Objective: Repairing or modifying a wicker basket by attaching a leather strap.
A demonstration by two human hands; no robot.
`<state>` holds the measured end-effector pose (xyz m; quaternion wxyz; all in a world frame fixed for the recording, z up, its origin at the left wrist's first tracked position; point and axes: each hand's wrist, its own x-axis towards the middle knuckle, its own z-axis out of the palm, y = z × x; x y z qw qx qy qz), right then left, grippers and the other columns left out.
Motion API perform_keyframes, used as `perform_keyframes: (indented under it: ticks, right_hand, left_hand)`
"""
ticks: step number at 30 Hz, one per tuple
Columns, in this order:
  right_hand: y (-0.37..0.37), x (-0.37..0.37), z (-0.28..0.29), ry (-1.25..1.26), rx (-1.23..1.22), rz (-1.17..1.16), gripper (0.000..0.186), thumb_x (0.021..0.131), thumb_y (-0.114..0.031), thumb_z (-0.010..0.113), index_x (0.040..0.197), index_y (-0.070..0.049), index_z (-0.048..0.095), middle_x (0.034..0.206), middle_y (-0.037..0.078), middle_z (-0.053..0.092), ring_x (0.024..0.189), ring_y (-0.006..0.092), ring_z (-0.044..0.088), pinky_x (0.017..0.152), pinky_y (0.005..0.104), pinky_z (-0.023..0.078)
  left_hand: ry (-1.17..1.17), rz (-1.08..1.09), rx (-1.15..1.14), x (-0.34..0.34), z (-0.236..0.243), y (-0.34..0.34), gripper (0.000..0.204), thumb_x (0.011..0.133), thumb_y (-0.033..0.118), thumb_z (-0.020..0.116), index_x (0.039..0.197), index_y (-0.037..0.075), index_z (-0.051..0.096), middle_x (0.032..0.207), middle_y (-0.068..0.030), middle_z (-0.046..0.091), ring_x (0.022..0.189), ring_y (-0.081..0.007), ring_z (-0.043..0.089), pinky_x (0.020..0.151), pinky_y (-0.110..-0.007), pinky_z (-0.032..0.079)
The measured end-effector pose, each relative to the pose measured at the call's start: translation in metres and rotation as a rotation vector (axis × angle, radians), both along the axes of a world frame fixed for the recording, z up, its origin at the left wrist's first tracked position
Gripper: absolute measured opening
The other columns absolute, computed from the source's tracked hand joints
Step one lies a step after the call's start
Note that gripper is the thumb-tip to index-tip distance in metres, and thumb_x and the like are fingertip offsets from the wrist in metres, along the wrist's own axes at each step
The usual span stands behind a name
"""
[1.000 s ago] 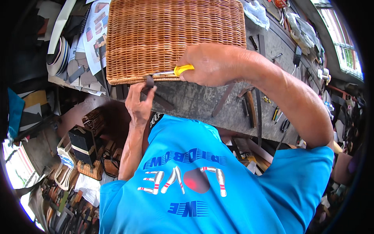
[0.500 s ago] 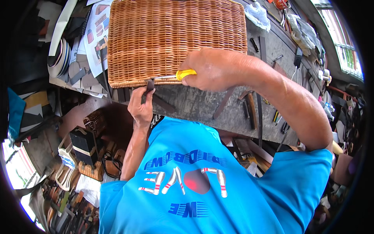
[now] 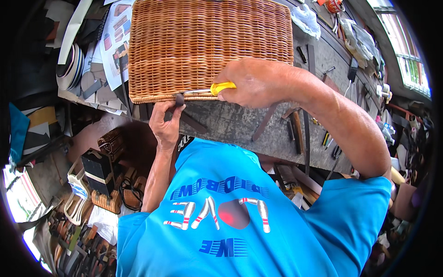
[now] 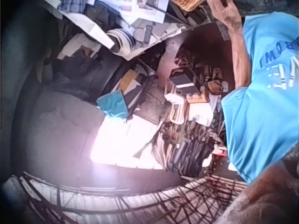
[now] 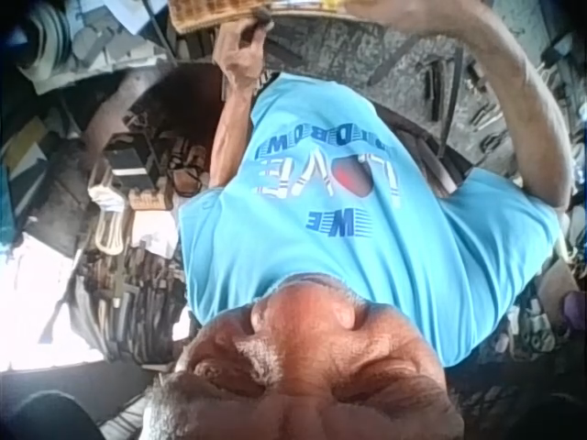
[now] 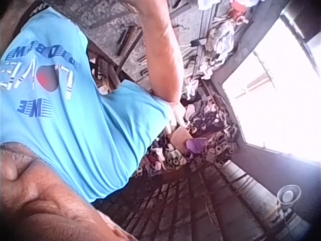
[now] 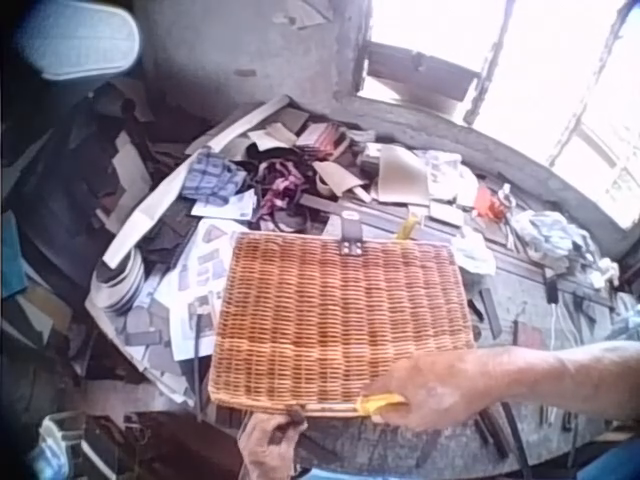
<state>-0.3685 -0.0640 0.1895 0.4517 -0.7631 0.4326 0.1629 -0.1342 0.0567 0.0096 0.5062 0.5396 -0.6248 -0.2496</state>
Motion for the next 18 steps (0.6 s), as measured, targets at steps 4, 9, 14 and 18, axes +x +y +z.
perform_keyframes:
  ticks: [4,9,14,18]
  right_hand:
    - [-0.004,-0.003,-0.005,0.002,0.005,0.014,0.043,0.093,-0.025,0.061,0.125,0.004,0.063,0.115,0.025,0.068,0.109,0.0397,0.065,0.097,0.0443,0.050]
    - [-0.005,-0.005,-0.002,0.003,0.005,0.018,0.043,0.094,-0.027,0.060,0.125,0.002,0.064,0.117,0.025,0.067,0.109,0.0400,0.064,0.096,0.0452,0.050]
    - [-0.005,0.000,-0.002,-0.040,0.031,-0.030,0.034,0.092,-0.028,0.060,0.114,-0.002,0.068,0.098,0.025,0.070,0.095,0.0424,0.067,0.085,0.0498,0.053]
    - [0.002,0.002,-0.005,0.003,0.020,0.008,0.036,0.093,-0.027,0.060,0.119,-0.003,0.067,0.102,0.025,0.070,0.097,0.0418,0.067,0.087,0.0491,0.052]
  left_hand:
    - [0.055,-0.004,0.174,-0.003,0.023,0.002,0.017,0.083,0.000,0.079,0.095,-0.001,0.067,0.084,-0.0078,0.066,0.073,-0.0183,0.065,0.068,-0.029,0.053]
    - [-0.012,0.000,0.171,-0.005,0.018,-0.002,0.013,0.085,-0.001,0.076,0.093,0.000,0.066,0.081,-0.0105,0.063,0.069,-0.0239,0.062,0.065,-0.031,0.051]
    - [-0.039,0.061,0.207,-0.003,0.007,0.004,0.012,0.086,-0.003,0.074,0.088,-0.001,0.062,0.079,-0.0090,0.062,0.069,-0.0189,0.058,0.067,-0.027,0.047]
    - [0.183,0.087,0.232,-0.001,0.010,0.003,0.017,0.088,-0.002,0.071,0.104,-0.002,0.067,0.089,-0.0120,0.066,0.077,-0.0228,0.065,0.070,-0.034,0.055]
